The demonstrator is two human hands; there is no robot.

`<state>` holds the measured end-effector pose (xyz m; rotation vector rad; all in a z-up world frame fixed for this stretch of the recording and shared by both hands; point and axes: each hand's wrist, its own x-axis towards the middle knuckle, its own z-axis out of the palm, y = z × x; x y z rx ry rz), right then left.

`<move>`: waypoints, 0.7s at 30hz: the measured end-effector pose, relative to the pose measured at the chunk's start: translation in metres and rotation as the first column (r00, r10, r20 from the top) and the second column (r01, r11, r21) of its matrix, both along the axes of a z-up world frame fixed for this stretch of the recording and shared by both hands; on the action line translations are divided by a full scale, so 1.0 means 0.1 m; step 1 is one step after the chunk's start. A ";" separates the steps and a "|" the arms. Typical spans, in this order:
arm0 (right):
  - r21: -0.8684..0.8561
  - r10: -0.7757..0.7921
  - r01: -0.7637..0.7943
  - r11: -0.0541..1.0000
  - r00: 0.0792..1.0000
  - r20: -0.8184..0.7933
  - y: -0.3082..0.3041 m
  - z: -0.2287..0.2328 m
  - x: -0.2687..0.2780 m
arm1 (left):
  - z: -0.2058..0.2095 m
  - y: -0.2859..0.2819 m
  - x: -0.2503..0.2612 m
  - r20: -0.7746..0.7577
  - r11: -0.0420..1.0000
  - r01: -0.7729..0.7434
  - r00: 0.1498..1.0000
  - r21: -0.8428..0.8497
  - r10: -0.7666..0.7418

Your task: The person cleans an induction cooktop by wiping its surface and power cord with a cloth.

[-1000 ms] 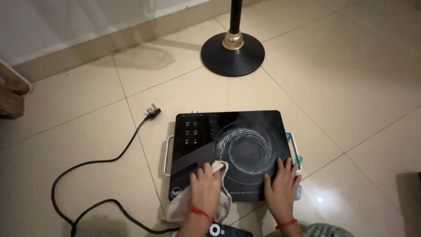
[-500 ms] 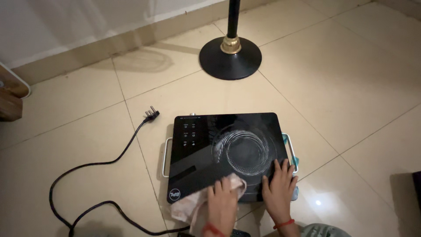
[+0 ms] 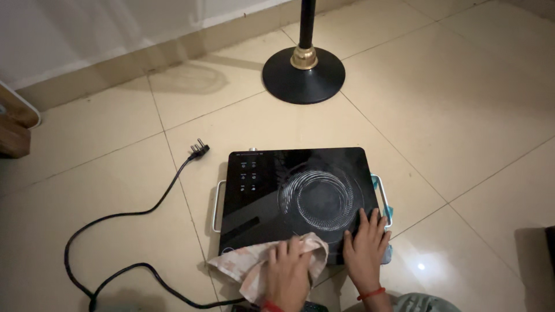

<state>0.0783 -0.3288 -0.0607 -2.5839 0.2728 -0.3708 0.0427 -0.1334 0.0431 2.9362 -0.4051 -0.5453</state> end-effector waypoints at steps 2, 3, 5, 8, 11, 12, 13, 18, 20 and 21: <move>0.002 0.023 -0.023 1.000 0.999 0.030 -0.01 0.01 -0.02 | 0.13 0.05 0.01 -0.036 0.999 -0.050 0.998 -0.015 0.050; 0.021 0.028 -0.028 0.999 0.999 0.019 -0.05 0.01 -0.01 | 0.18 0.11 0.10 -0.071 0.997 -0.073 0.995 0.034 0.076; 0.071 0.032 -0.032 0.997 0.999 -0.005 -0.08 0.00 -0.03 | 0.24 0.30 0.24 -0.134 0.982 -0.087 0.985 0.166 0.110; 0.201 -0.159 0.132 0.971 0.979 0.127 -0.16 0.00 0.05 | 0.05 0.59 0.38 0.277 0.969 -0.192 0.950 0.158 0.144; 0.473 -0.406 0.277 0.836 0.892 0.196 -0.30 0.02 0.09 | -0.28 0.57 0.47 0.477 0.957 -0.288 0.848 0.046 0.232; 0.634 -0.494 0.314 0.707 0.861 0.124 -0.35 0.02 0.08 | -0.35 0.53 0.50 0.476 0.948 -0.316 0.837 0.020 0.269; 0.766 -0.563 0.339 0.546 0.826 0.036 -0.39 0.01 0.06 | -0.39 0.48 0.57 0.447 0.945 -0.327 0.848 0.020 0.284; 0.945 -0.638 0.299 0.132 0.755 -0.149 -0.55 -0.19 0.02 | -0.40 0.09 1.13 0.516 0.939 -0.339 0.794 -0.060 0.320; 0.980 -0.638 0.190 -0.057 0.748 -0.182 -0.60 -0.17 0.01 | -0.34 -0.11 1.34 0.504 0.943 -0.330 0.807 -0.048 0.308; 0.978 -0.677 0.174 -0.120 0.706 -0.208 -0.60 -0.13 0.02 | -0.29 -0.22 1.44 0.497 0.945 -0.324 0.814 -0.041 0.301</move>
